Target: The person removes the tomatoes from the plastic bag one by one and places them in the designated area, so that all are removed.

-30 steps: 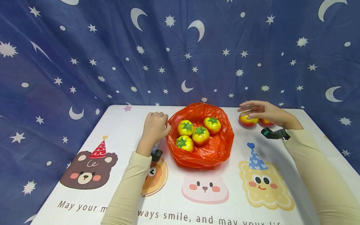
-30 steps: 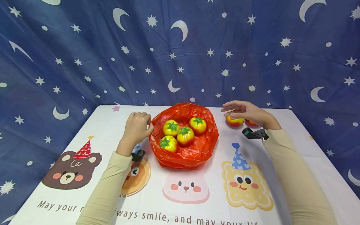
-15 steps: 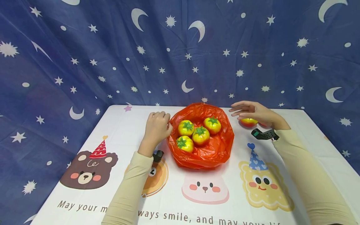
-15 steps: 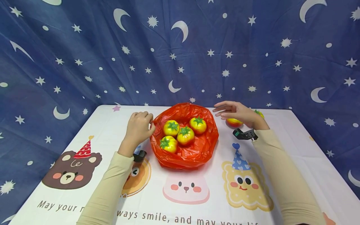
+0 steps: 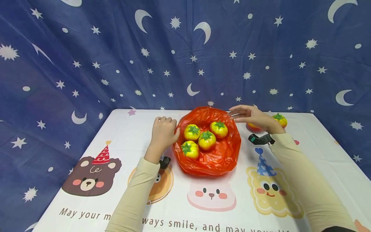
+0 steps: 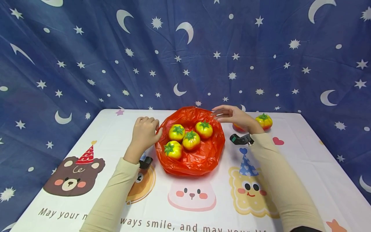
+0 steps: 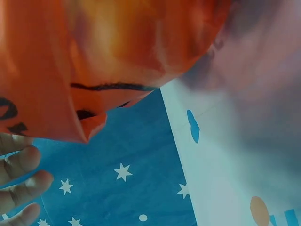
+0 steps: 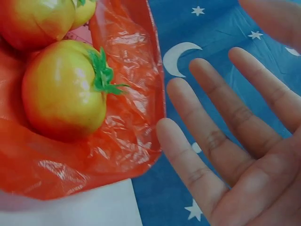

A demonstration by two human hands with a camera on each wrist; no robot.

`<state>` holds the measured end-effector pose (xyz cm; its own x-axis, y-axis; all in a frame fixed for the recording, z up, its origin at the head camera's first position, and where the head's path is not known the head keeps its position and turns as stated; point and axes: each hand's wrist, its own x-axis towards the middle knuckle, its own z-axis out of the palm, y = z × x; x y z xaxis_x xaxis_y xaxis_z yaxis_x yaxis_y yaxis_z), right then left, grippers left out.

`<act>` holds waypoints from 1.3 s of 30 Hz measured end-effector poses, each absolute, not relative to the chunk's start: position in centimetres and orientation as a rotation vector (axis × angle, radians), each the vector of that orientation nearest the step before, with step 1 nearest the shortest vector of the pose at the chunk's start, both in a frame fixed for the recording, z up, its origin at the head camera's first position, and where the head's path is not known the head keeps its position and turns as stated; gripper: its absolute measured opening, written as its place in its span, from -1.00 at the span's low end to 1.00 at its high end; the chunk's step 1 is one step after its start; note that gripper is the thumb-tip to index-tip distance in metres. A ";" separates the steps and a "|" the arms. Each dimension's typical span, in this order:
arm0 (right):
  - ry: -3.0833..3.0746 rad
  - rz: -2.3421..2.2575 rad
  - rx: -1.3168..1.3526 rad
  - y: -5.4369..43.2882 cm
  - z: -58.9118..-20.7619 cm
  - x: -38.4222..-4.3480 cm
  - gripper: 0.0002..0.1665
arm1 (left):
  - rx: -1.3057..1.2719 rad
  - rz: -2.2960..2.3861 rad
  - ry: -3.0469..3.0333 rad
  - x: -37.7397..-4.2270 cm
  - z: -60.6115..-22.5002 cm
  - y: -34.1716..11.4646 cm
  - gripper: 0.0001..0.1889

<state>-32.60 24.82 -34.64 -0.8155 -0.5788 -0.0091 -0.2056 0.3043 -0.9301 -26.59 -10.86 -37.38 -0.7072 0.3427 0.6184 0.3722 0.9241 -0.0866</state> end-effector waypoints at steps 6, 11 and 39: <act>2.238 -1.541 -0.703 24.0 -35.6 -33.2 -0.41 | -0.522 -0.049 -2.424 -26.5 -37.4 -10.8 -0.81; 2.223 -1.622 -0.671 23.3 -36.7 -33.4 -0.43 | -0.542 -0.050 -2.441 -26.4 -37.3 -10.8 -0.81; 2.298 -1.816 -0.605 21.4 -39.9 -32.6 -0.34 | -0.546 -0.072 -2.462 -26.6 -37.3 -10.8 -0.82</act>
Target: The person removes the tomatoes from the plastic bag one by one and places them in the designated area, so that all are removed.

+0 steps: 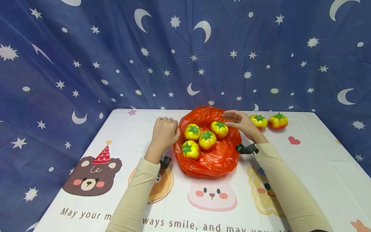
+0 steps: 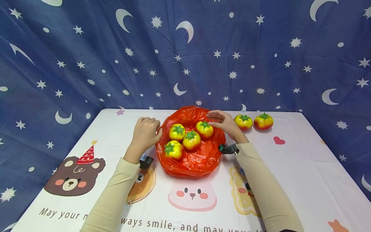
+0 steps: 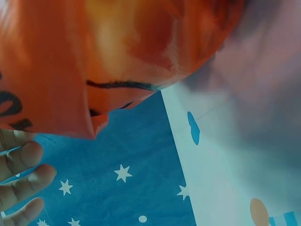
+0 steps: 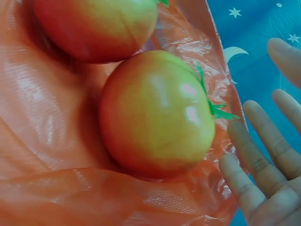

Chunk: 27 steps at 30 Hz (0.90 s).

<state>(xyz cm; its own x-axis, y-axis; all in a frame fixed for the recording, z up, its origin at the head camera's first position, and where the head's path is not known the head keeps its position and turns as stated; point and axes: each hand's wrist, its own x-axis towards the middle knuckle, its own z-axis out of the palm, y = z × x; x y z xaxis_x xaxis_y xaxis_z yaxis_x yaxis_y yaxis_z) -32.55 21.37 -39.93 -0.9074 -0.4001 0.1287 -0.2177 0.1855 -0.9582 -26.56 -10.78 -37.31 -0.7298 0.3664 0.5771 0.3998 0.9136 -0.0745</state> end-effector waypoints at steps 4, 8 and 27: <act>2.330 -1.795 -0.593 21.3 -40.2 -32.3 -0.31 | -0.541 -0.072 -2.466 -26.6 -37.3 -10.8 -0.82; 2.336 -1.785 -0.571 21.3 -40.5 -32.2 -0.30 | -0.541 -0.073 -2.469 -26.6 -37.3 -10.8 -0.82; 2.325 -1.733 -0.542 20.9 -41.5 -32.2 -0.23 | -0.544 -0.079 -2.456 -26.6 -37.2 -10.8 -0.82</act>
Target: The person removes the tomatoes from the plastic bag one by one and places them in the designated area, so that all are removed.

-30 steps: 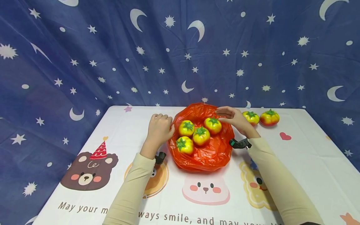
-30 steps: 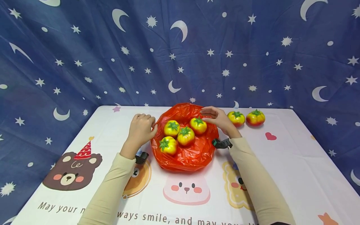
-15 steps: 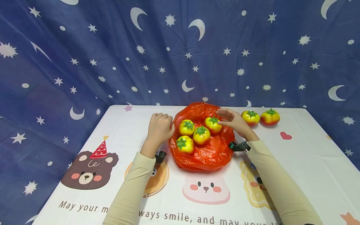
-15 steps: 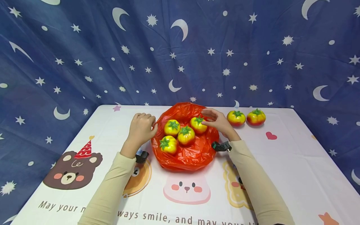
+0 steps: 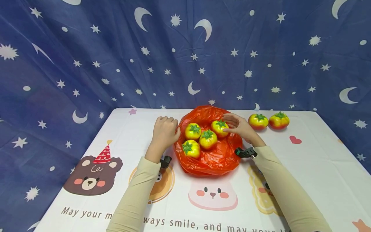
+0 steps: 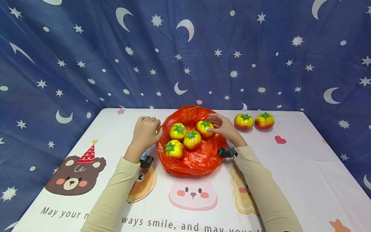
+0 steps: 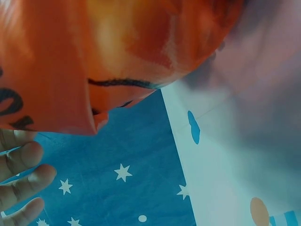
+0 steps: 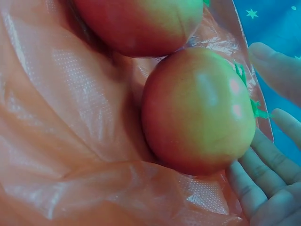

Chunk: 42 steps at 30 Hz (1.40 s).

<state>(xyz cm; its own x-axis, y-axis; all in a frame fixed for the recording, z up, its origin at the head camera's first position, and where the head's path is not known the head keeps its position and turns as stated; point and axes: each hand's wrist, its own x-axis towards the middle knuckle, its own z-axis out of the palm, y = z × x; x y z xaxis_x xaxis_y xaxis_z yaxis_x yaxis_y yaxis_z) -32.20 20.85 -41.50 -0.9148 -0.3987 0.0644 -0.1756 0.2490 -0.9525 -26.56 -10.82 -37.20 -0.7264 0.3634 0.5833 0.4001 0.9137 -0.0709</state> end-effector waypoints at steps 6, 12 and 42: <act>2.341 -1.712 -0.539 20.8 -41.8 -32.1 -0.21 | -0.548 -0.084 -2.448 -26.6 -37.2 -10.9 -0.82; 2.322 -1.720 -0.540 20.6 -42.0 -32.2 -0.20 | -0.546 -0.084 -2.431 -26.7 -37.2 -11.1 -0.81; 2.388 -1.642 -0.517 20.9 -42.5 -31.9 -0.19 | -0.557 -0.077 -2.427 -26.7 -37.4 -10.8 -0.81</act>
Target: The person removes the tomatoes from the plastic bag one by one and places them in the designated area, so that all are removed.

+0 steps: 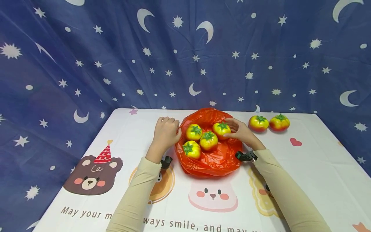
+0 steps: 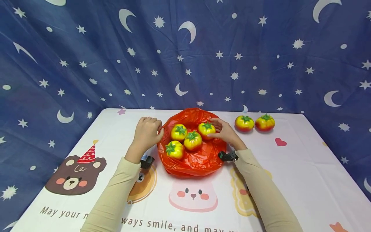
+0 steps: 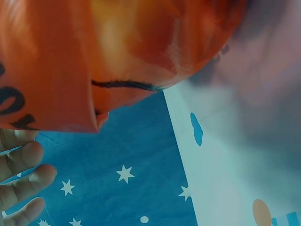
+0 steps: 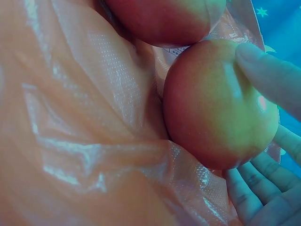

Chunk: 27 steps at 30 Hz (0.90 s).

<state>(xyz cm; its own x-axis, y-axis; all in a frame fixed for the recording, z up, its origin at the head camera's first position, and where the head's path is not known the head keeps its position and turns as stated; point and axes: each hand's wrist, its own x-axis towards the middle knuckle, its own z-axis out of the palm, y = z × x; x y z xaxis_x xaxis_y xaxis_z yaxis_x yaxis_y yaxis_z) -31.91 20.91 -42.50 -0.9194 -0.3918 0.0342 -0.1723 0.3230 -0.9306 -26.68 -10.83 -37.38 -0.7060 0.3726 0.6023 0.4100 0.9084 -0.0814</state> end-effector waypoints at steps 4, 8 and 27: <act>2.395 -1.629 -0.513 21.0 -42.6 -31.9 -0.18 | -0.553 -0.081 -2.439 -26.6 -37.3 -10.8 -0.81; 2.399 -1.623 -0.500 21.1 -42.7 -31.8 -0.17 | -0.550 -0.082 -2.449 -26.6 -37.3 -10.8 -0.81; 2.405 -1.586 -0.497 21.2 -43.1 -31.7 -0.15 | -0.546 -0.082 -2.444 -26.6 -37.3 -10.9 -0.82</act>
<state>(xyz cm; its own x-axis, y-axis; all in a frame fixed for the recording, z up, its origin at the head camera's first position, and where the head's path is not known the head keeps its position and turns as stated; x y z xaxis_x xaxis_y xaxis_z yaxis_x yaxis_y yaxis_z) -31.72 21.19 -43.07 -0.9193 -0.3935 0.0048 -0.1594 0.3611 -0.9188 -26.58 -10.92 -37.31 -0.7189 0.3639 0.5923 0.4029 0.9124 -0.0715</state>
